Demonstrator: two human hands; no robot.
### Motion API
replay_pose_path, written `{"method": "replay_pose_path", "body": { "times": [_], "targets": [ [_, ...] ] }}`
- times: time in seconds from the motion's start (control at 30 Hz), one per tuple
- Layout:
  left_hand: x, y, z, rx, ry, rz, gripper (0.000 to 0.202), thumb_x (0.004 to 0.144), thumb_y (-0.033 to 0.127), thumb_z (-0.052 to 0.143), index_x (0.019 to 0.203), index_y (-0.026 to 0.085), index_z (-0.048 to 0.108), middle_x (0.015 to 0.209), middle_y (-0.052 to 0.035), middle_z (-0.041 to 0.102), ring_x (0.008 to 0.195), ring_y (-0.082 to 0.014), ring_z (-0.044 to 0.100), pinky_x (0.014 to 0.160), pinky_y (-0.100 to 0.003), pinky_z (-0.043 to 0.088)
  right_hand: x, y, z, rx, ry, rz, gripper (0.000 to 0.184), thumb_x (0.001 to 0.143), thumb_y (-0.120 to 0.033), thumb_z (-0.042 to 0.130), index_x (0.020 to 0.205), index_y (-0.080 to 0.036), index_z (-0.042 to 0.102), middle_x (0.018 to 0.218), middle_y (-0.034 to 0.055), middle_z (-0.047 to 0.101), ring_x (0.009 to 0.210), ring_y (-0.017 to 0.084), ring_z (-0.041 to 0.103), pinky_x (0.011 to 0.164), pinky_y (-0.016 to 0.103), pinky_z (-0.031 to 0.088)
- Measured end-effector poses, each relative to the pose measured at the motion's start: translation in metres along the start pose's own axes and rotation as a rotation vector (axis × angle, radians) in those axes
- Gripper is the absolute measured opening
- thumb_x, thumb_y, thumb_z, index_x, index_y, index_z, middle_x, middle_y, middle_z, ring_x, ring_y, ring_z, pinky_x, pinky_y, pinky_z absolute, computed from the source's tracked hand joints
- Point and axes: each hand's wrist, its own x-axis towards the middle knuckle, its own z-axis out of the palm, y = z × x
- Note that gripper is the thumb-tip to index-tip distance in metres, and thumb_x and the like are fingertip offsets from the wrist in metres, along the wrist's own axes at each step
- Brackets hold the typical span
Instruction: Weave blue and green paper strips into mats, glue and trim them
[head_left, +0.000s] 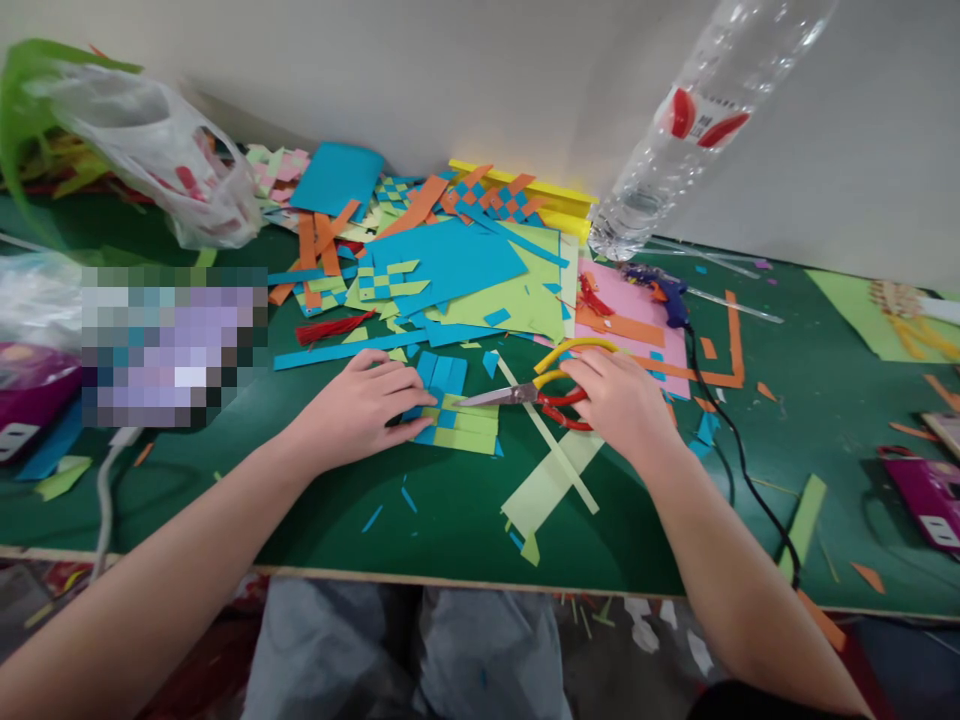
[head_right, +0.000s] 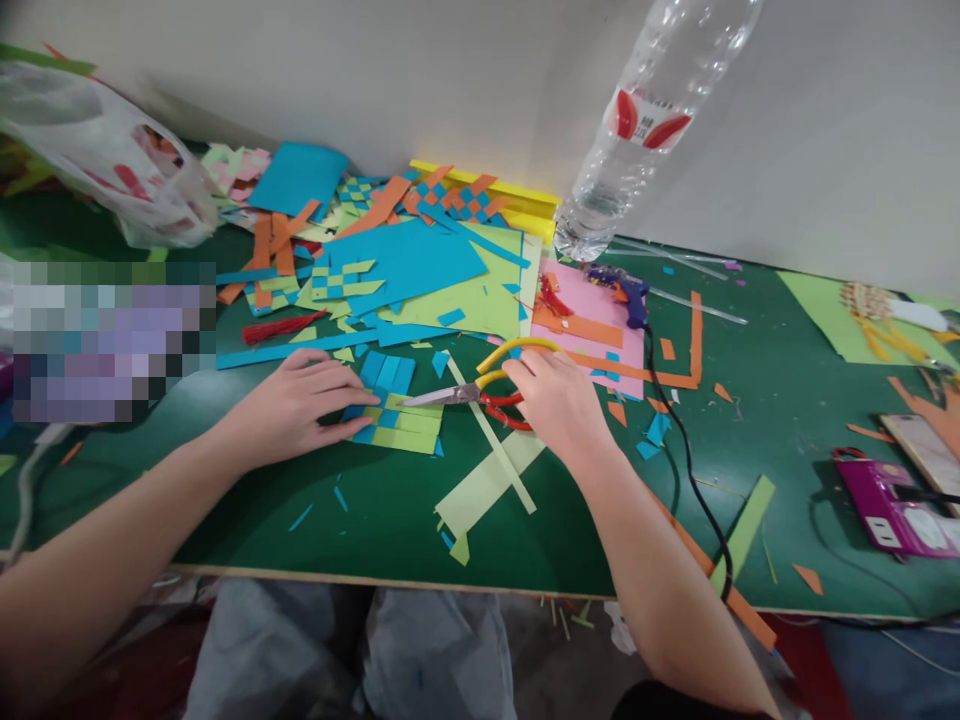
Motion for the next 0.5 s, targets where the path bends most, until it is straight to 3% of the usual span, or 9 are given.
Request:
{"method": "replay_pose_path", "body": {
  "times": [0.13,0.37,0.5],
  "targets": [
    [0.001,0.001,-0.001,-0.003,0.002,0.002,0.015,0.091,0.029,0.056,0.096,0.020,0.066,0.091,-0.0027,0.068,0.081,-0.0167,0.064,0.087,-0.038,0.040,-0.002,0.007,-0.004,-0.026,0.005,-0.019,0.029,0.076,-0.004,0.051,0.098,-0.014,0.066,0.096,0.0113,0.067,0.092,0.026,0.062,0.079,0.039,0.050],
    [0.001,0.001,-0.001,-0.021,-0.005,-0.008,0.015,0.091,0.029,0.055,0.096,0.021,0.066,0.091,-0.0028,0.069,0.082,-0.0168,0.064,0.087,-0.037,0.040,-0.007,0.015,-0.012,-0.012,-0.014,0.033,0.043,0.067,0.002,0.046,0.101,-0.016,0.066,0.100,0.0088,0.068,0.090,0.025,0.062,0.070,0.036,0.048],
    [0.001,0.001,0.000,-0.036,-0.012,-0.034,0.016,0.091,0.030,0.055,0.096,0.022,0.068,0.091,-0.0028,0.070,0.083,-0.0172,0.064,0.088,-0.037,0.041,-0.004,0.006,-0.012,0.001,0.057,-0.003,0.034,0.073,-0.001,0.048,0.100,-0.014,0.066,0.096,0.0109,0.068,0.092,0.026,0.062,0.075,0.038,0.049]
  ]
}}
